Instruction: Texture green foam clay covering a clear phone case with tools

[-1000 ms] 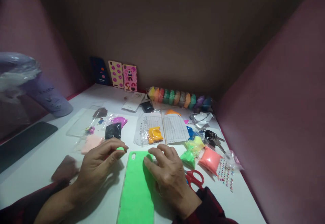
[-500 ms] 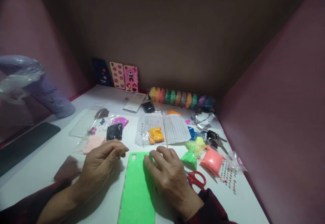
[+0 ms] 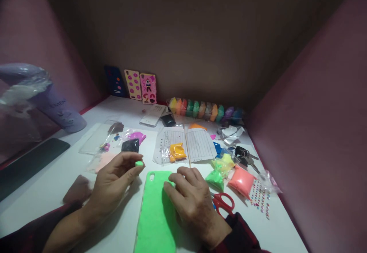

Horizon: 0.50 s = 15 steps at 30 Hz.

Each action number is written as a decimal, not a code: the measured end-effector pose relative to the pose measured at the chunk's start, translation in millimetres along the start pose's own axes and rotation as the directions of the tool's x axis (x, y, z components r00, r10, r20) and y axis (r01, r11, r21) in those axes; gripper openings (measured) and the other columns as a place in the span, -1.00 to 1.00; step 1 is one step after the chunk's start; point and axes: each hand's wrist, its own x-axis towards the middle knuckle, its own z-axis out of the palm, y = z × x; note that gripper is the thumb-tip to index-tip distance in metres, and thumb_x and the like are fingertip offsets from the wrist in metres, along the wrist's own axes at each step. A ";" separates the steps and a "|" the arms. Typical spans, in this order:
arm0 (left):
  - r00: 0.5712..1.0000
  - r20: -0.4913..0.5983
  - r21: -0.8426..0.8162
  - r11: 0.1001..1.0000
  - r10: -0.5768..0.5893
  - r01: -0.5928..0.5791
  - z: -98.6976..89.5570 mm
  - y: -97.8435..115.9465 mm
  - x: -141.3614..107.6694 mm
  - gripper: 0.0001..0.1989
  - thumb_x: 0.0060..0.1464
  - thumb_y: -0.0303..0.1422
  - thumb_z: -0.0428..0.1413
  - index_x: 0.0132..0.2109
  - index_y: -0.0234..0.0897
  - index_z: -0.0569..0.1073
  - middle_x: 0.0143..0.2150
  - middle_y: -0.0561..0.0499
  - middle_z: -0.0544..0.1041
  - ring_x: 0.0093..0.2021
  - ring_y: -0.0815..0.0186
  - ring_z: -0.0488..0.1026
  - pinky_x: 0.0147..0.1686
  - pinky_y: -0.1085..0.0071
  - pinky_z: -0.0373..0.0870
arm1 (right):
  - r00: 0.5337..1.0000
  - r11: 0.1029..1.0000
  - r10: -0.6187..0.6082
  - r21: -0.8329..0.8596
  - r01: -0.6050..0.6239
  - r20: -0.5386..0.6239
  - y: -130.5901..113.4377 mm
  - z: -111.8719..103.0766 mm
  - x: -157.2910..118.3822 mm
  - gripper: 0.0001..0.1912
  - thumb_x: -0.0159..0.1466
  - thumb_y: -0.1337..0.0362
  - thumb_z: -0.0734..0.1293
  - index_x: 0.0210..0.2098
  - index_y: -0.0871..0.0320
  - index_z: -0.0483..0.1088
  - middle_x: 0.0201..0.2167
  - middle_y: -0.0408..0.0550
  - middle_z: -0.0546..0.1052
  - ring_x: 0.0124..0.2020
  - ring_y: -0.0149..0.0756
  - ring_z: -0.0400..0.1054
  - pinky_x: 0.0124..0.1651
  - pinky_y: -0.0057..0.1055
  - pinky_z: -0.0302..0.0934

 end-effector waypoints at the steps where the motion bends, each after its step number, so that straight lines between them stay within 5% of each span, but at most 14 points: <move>1: 1.000 -0.003 -0.029 1.000 -0.008 0.008 0.6 0.3 0.0 -0.89 -0.01 -0.44 0.18 -0.26 -0.20 0.46 -0.40 0.13 0.45 -0.41 0.42 0.37 -0.45 0.56 0.30 | 1.000 1.000 -0.003 0.003 0.003 -0.002 0.1 -0.1 0.1 -0.77 0.18 0.54 0.20 -0.29 0.26 0.47 -0.37 0.09 0.51 -0.24 -0.12 0.27 -0.32 -0.23 0.19; 9: 0.999 0.049 0.020 1.000 0.000 -0.001 -1.6 1.3 1.2 -0.94 0.10 -0.38 0.11 -0.28 -0.23 0.47 -0.50 0.14 0.42 -0.51 0.46 0.28 -0.53 0.56 0.22 | 1.000 0.999 -0.002 0.036 0.003 -0.009 0.7 -0.4 0.1 -0.77 0.17 0.53 0.20 -0.30 0.25 0.46 -0.38 0.08 0.51 -0.26 -0.14 0.27 -0.33 -0.23 0.19; 15: 0.990 0.081 0.028 0.992 0.119 -0.122 -1.3 0.8 2.0 -0.95 0.03 -0.45 0.17 -0.32 -0.21 0.52 -0.36 0.09 0.48 -0.32 0.40 0.37 -0.35 0.54 0.28 | 1.000 0.999 0.008 0.050 -0.008 -0.012 0.1 -1.3 -0.8 -0.78 0.18 0.53 0.20 -0.31 0.25 0.46 -0.38 0.07 0.51 -0.27 -0.14 0.27 -0.33 -0.23 0.19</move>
